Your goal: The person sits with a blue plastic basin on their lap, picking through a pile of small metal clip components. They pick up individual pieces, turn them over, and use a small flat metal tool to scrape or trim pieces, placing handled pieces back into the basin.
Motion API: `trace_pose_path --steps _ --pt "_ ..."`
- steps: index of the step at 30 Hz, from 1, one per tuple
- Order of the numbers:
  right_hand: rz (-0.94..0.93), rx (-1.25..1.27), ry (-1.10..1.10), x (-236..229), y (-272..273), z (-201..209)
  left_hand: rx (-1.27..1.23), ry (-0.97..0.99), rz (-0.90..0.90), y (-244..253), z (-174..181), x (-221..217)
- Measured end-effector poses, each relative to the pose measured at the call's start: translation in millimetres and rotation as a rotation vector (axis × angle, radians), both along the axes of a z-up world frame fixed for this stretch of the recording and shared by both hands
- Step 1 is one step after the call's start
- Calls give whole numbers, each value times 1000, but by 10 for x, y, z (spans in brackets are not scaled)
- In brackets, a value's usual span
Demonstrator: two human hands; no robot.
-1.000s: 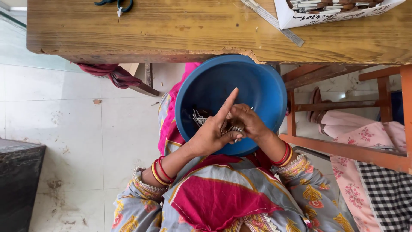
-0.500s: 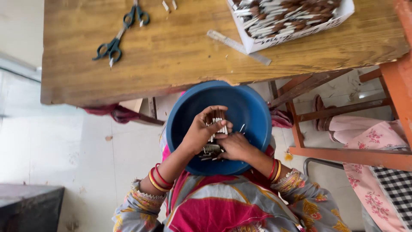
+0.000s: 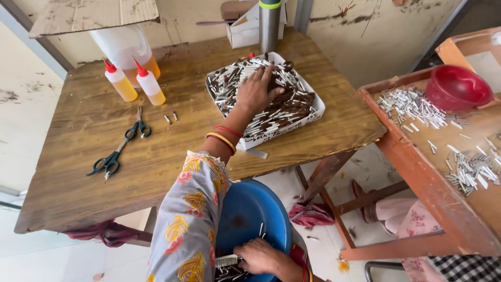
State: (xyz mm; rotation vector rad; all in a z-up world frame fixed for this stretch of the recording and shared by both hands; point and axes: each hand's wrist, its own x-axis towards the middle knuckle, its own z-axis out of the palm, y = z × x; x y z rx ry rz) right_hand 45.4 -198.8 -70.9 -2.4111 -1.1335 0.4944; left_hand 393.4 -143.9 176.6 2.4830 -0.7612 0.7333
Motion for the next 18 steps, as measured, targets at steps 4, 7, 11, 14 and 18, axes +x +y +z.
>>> trace_pose_path --steps 4,7,11,14,18 --pt "-73 130 35 43 -5 196 74 -52 45 57 -7 -185" --pt "-165 337 4 60 0 430 -201 -210 -191 336 420 -1159" --pt "-286 575 23 85 -3 687 -348 0 -304 825 306 -2428" --pt "-442 662 113 84 -8 795 -267 238 -229 1195 -137 -2916" --pt "-566 775 130 -92 -36 825 -452 597 118 1607 -1008 -3131"
